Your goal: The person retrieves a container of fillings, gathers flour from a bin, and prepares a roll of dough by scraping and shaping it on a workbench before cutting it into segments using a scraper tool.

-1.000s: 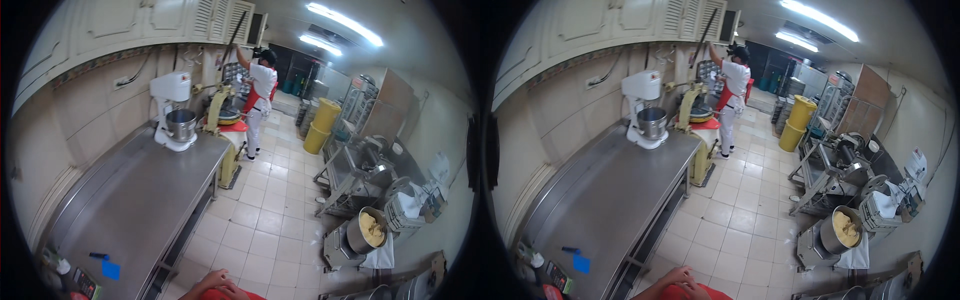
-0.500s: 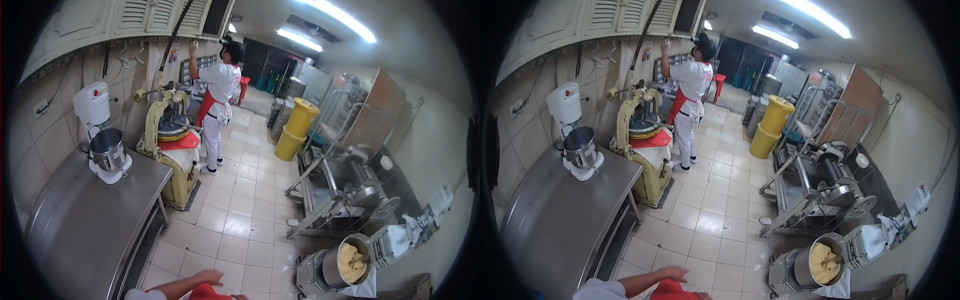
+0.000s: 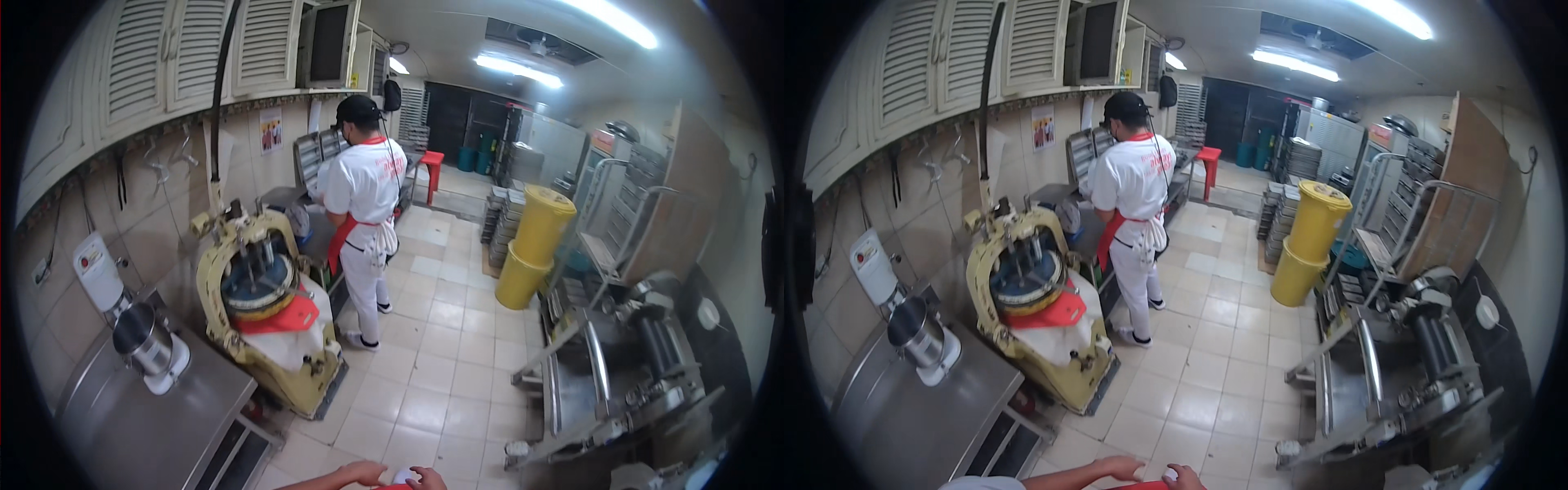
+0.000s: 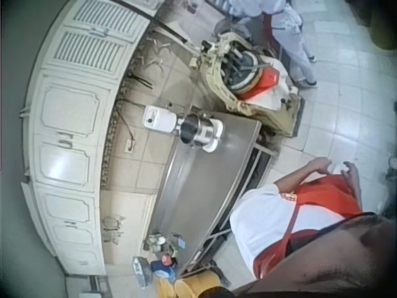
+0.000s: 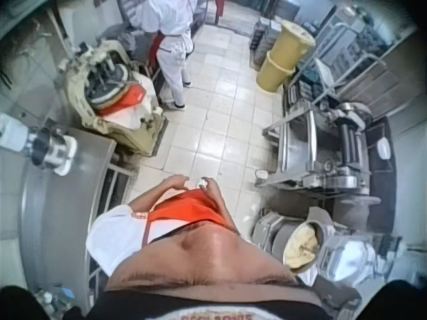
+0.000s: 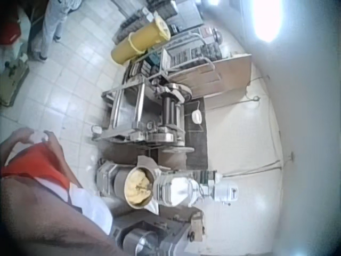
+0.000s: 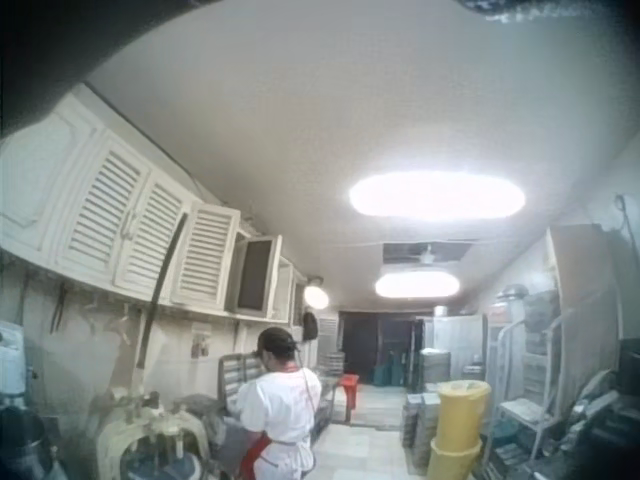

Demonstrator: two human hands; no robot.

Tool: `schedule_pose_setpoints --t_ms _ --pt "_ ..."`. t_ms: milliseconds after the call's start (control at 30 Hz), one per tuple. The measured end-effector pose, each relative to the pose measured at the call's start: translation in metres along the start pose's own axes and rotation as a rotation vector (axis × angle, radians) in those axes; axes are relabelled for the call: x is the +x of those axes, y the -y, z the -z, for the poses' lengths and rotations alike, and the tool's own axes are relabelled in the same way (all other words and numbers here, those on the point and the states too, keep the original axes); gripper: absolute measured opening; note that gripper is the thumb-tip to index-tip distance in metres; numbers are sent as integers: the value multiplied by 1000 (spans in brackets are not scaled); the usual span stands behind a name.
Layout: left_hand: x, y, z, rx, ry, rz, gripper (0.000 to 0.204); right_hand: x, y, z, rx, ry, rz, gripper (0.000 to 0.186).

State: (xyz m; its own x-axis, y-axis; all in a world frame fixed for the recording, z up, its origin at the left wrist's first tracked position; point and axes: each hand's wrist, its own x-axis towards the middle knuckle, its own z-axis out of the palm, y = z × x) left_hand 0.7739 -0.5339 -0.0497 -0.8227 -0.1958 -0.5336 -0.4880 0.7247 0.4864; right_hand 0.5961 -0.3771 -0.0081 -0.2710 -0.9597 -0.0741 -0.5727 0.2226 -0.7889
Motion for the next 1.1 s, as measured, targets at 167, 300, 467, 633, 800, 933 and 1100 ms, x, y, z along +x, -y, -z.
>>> schedule_pose_setpoints --t_ms 167,300,467,633,800,933,1100 --pt "36 22 131 -412 -180 119 74 199 -12 94 -170 242 68 47" --pt "106 83 207 -548 -284 266 72 357 -9 154 -172 358 68 47" --pt "251 167 314 -342 -208 270 71 514 -98 160 -11 174 -207 49" --pt "374 190 493 -233 -140 37 67 587 -240 175 17 99 -557 44" --pt "460 211 672 -35 -98 -113 66 677 -278 238 199 6 -805 42" --pt "569 262 758 -180 -226 -222 64 774 -318 264 260 11 -866 41" --pt "684 317 803 -124 -250 70 67 947 -382 298 243 143 -821 39"
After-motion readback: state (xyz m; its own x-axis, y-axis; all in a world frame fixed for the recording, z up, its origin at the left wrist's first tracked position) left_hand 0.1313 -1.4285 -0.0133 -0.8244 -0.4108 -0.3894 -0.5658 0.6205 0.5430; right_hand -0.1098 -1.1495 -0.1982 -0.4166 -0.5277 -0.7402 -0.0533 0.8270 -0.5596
